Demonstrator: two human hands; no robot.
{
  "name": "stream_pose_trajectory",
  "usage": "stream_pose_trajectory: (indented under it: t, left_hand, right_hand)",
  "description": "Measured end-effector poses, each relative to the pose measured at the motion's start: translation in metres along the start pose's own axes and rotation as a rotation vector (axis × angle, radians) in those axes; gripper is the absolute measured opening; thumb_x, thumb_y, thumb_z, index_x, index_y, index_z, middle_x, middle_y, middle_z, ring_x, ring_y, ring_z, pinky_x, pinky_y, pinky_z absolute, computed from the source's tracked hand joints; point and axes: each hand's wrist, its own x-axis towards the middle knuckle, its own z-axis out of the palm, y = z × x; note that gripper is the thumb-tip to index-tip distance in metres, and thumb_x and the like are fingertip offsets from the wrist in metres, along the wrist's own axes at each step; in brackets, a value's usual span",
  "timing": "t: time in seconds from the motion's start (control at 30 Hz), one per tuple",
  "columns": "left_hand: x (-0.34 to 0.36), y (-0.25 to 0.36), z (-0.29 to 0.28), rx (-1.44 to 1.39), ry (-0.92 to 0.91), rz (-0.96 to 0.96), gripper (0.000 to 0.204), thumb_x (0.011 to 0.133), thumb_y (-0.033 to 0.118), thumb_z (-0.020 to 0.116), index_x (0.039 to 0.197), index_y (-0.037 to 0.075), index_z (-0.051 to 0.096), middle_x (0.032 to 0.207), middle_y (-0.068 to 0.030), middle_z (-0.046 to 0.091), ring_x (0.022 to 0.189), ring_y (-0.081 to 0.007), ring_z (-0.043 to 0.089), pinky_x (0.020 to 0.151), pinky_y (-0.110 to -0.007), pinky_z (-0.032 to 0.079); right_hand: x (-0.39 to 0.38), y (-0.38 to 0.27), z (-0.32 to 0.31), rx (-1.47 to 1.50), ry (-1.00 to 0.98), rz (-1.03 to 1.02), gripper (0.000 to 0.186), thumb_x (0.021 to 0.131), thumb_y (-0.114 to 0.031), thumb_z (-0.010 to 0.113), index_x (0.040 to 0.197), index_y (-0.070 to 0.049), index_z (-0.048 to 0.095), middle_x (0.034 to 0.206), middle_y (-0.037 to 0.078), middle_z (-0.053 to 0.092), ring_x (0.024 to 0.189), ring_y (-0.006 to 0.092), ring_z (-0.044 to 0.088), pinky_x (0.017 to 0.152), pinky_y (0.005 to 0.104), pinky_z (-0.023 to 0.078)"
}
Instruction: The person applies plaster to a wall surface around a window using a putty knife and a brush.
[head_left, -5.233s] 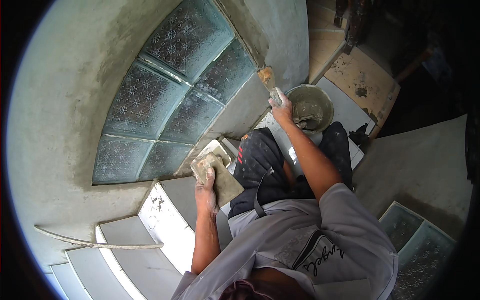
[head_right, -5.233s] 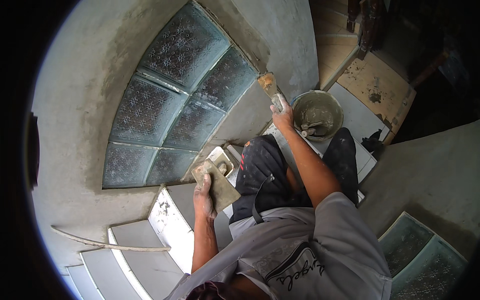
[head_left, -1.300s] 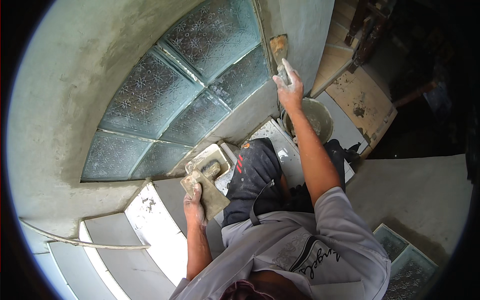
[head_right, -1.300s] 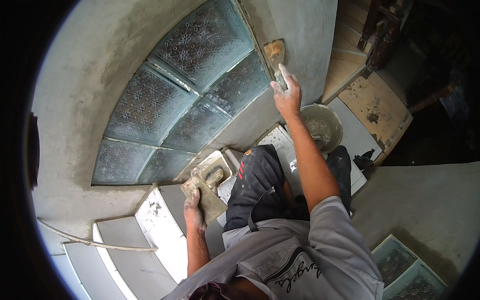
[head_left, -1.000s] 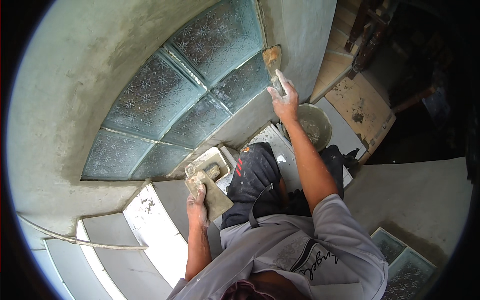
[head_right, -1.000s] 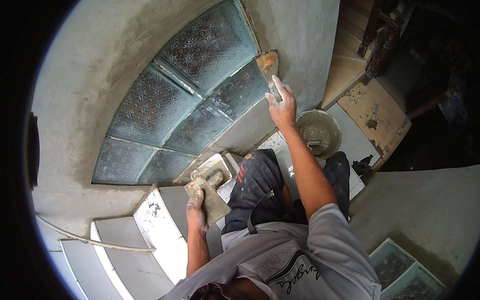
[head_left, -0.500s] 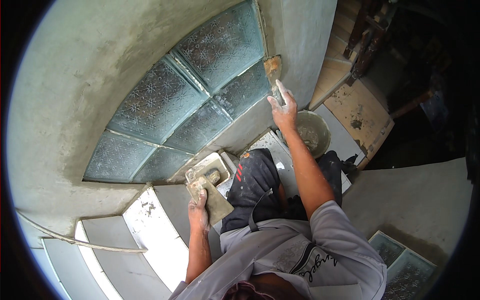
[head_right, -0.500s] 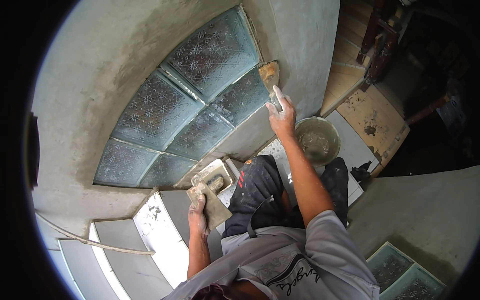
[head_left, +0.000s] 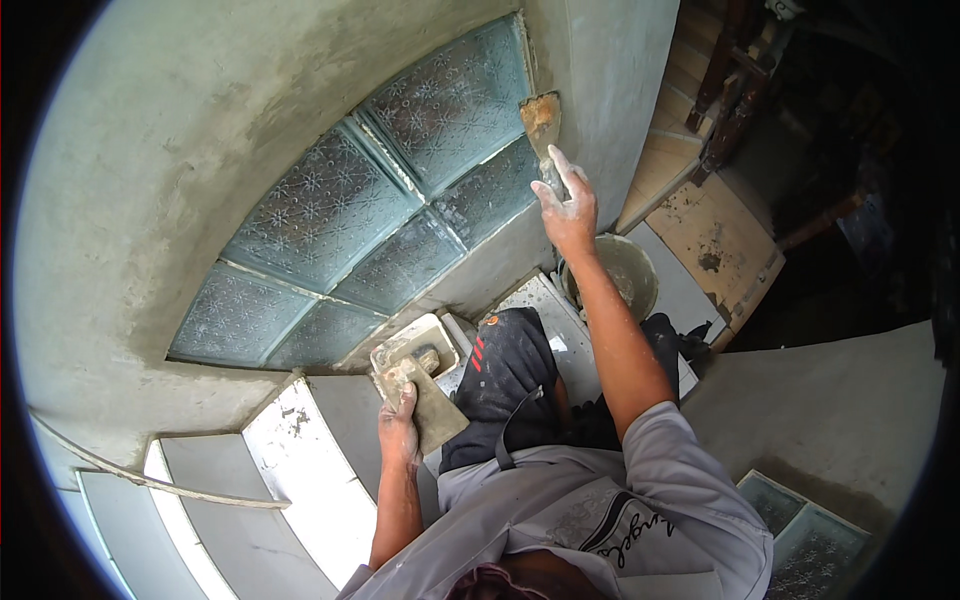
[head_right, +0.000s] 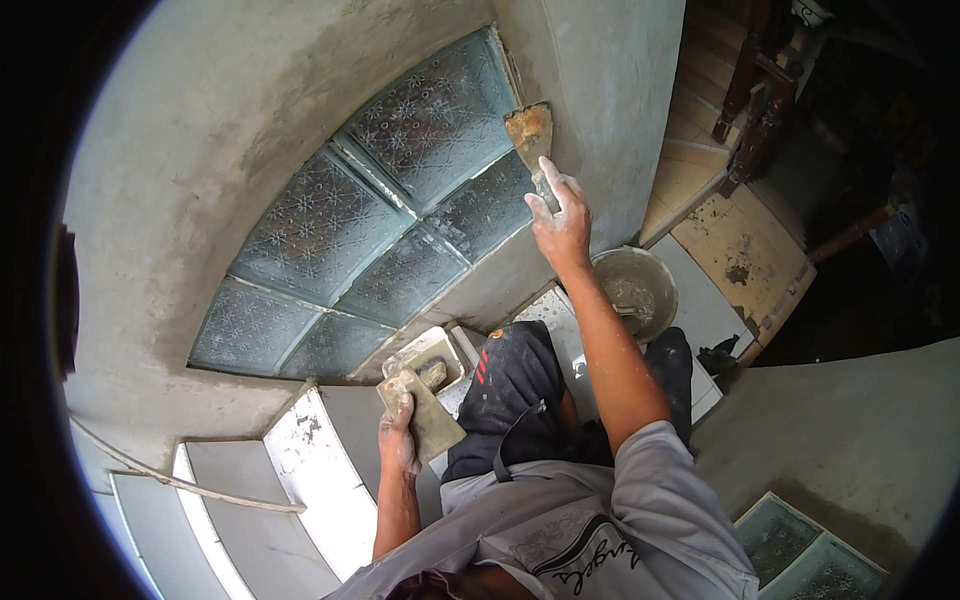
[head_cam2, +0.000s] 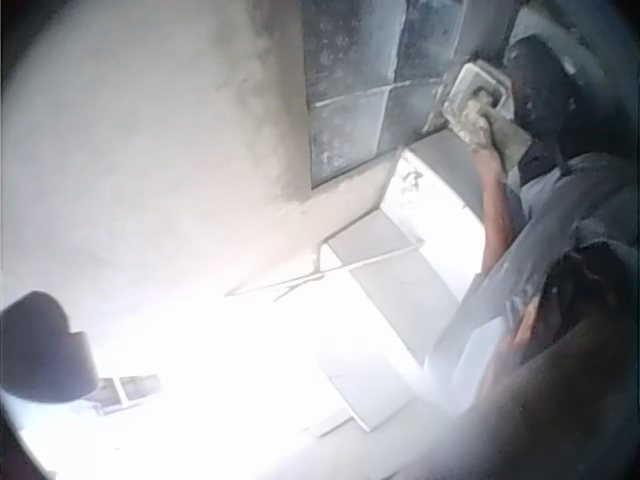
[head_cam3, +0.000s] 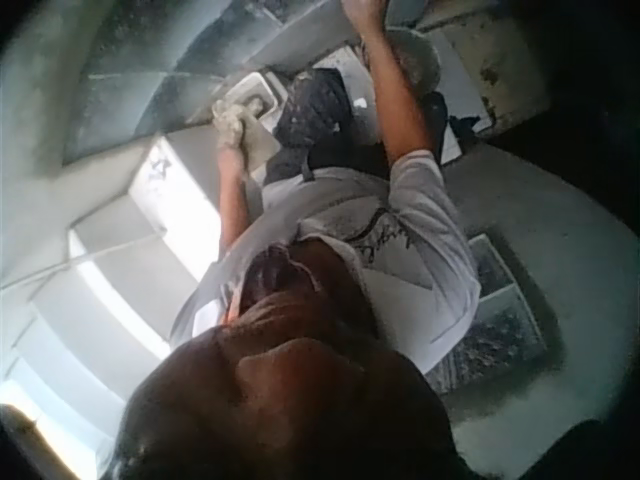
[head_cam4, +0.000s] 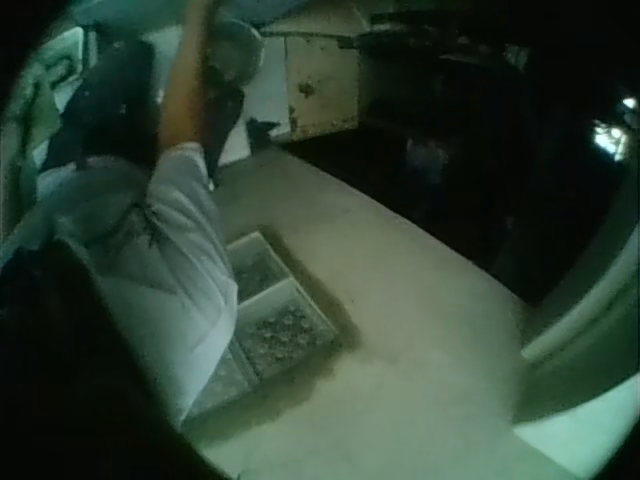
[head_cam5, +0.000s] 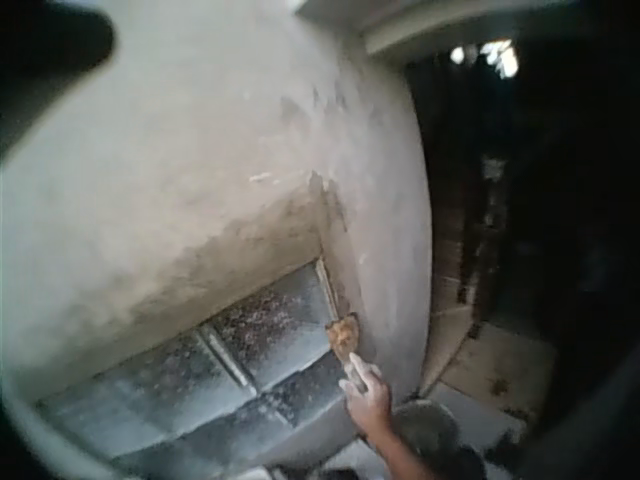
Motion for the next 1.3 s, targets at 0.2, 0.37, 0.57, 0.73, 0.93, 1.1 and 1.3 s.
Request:
stream_pose_trajectory:
  t: [0.2, 0.37, 0.57, 0.73, 0.93, 1.1, 1.3]
  left_hand:
    - [0.0, 0.006, 0.0, -0.012, -0.002, 0.005, 0.038, 0.096, 0.031, 0.066, 0.124, 0.004, 0.063, 0.108, -0.004, 0.067, 0.094, -0.0149, 0.063, 0.086, -0.032, 0.052]
    - [0.001, 0.003, -0.001, -0.018, -0.001, -0.004, 0.039, 0.096, 0.03, 0.066, 0.125, 0.004, 0.062, 0.11, -0.005, 0.066, 0.097, -0.0159, 0.063, 0.087, -0.032, 0.052]
    - [0.001, 0.002, 0.003, 0.017, -0.007, -0.007, 0.04, 0.097, 0.029, 0.065, 0.127, 0.003, 0.061, 0.111, -0.0058, 0.066, 0.097, -0.0162, 0.064, 0.087, -0.033, 0.052]
    - [0.003, 0.007, 0.002, -0.05, -0.049, -0.019, 0.046, 0.097, 0.03, 0.065, 0.133, 0.002, 0.055, 0.119, -0.0078, 0.063, 0.101, -0.0187, 0.063, 0.09, -0.034, 0.052]
    - [0.02, 0.024, 0.02, -0.145, -0.132, -0.083, 0.051, 0.098, 0.036, 0.062, 0.137, 0.004, 0.052, 0.124, -0.0089, 0.061, 0.107, -0.0222, 0.064, 0.092, -0.038, 0.055]
    - [0.024, 0.047, 0.025, -0.312, -0.399, -0.207, 0.057, 0.098, 0.048, 0.057, 0.135, 0.005, 0.054, 0.121, -0.0121, 0.065, 0.107, -0.0232, 0.066, 0.09, -0.04, 0.057]
    - [0.039, 0.06, -0.047, -0.372, -0.205, -0.181, 0.05, 0.102, 0.043, 0.05, 0.13, 0.001, 0.055, 0.119, -0.0152, 0.065, 0.101, -0.0264, 0.069, 0.087, -0.043, 0.058]
  right_hand:
    - [0.052, -0.03, -0.007, 0.041, 0.084, -0.064, 0.056, 0.08, -0.005, 0.075, 0.134, -0.012, 0.061, 0.106, 0.014, 0.066, 0.099, 0.0305, 0.064, 0.09, 0.0378, 0.05]
    - [0.045, -0.034, -0.011, 0.022, 0.075, -0.065, 0.057, 0.08, -0.006, 0.076, 0.135, -0.012, 0.06, 0.105, 0.015, 0.066, 0.097, 0.031, 0.065, 0.088, 0.0381, 0.05]
    - [0.069, -0.061, -0.019, 0.075, 0.165, -0.12, 0.056, 0.082, -0.005, 0.074, 0.135, -0.008, 0.059, 0.102, 0.014, 0.065, 0.095, 0.0261, 0.064, 0.089, 0.0367, 0.05]
    - [0.018, -0.085, -0.058, 0.499, -0.052, 0.187, 0.049, 0.094, -0.009, 0.063, 0.14, -0.001, 0.052, 0.11, 0.011, 0.066, 0.083, 0.012, 0.063, 0.068, 0.0262, 0.055]
    - [-0.083, -0.098, -0.109, 0.757, -0.864, 0.585, 0.05, 0.097, -0.019, 0.06, 0.138, 0.008, 0.048, 0.101, 0.017, 0.067, 0.072, 0.0137, 0.065, 0.056, 0.0245, 0.051]
    - [-0.126, -0.1, -0.084, 0.831, -1.336, 0.986, 0.045, 0.098, -0.022, 0.057, 0.127, 0.012, 0.052, 0.094, 0.018, 0.068, 0.059, 0.0166, 0.065, 0.048, 0.0259, 0.051]
    - [-0.144, -0.1, -0.052, 0.239, -1.202, 0.716, 0.044, 0.097, -0.018, 0.053, 0.139, -0.003, 0.054, 0.089, 0.013, 0.069, 0.066, 0.0194, 0.067, 0.054, 0.0294, 0.053]
